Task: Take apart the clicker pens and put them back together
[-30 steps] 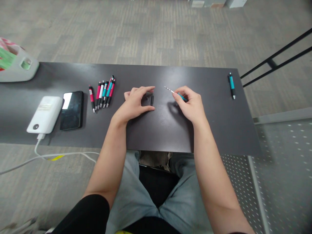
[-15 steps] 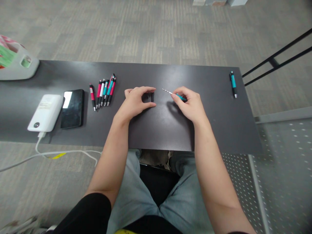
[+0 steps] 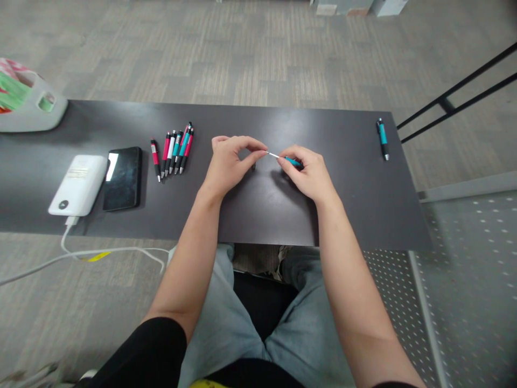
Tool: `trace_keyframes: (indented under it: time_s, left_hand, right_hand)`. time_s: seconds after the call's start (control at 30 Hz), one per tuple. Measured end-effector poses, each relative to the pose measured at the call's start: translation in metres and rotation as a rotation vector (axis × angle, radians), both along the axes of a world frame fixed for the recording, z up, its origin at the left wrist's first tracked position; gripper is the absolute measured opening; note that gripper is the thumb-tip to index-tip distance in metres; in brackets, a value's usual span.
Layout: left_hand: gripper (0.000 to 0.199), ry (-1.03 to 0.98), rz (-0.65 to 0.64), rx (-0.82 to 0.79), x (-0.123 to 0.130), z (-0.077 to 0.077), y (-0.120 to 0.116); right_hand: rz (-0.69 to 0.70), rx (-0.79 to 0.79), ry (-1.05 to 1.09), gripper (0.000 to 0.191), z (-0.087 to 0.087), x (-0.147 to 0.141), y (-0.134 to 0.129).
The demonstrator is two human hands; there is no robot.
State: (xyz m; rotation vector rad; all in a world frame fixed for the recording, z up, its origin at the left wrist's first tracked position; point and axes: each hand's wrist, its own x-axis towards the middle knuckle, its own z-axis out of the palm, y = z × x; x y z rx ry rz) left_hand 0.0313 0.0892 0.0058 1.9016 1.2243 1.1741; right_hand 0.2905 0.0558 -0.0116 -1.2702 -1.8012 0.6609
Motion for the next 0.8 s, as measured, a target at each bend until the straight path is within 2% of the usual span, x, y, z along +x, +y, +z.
trace_keyframes:
  time_s: [0.13,0.27,0.4,0.57,0.8]
  left_hand:
    - [0.004,-0.081,0.108,0.029,-0.005,0.003,-0.001]
    - [0.006,0.047,0.133,0.018,-0.002,0.008,-0.007]
    - [0.014,0.145,0.104,-0.009,0.007,0.011,-0.011]
    - [0.026,0.12,0.111,-0.014,0.009,0.011,-0.01]
    - [0.027,0.179,-0.016,0.018,0.005,0.001,-0.002]
  right_hand:
    - [-0.164,0.014,-0.05,0.024,0.0,0.006,0.001]
    - [-0.276,-0.006,-0.085,0.022,0.0,0.009,0.002]
    - [-0.262,-0.002,-0.111,0.019,0.002,0.005,0.002]
    - [-0.267,-0.016,-0.11,0.018,0.006,0.002,0.001]
    - [-0.262,-0.012,-0.083,0.025,0.006,-0.001,0.005]
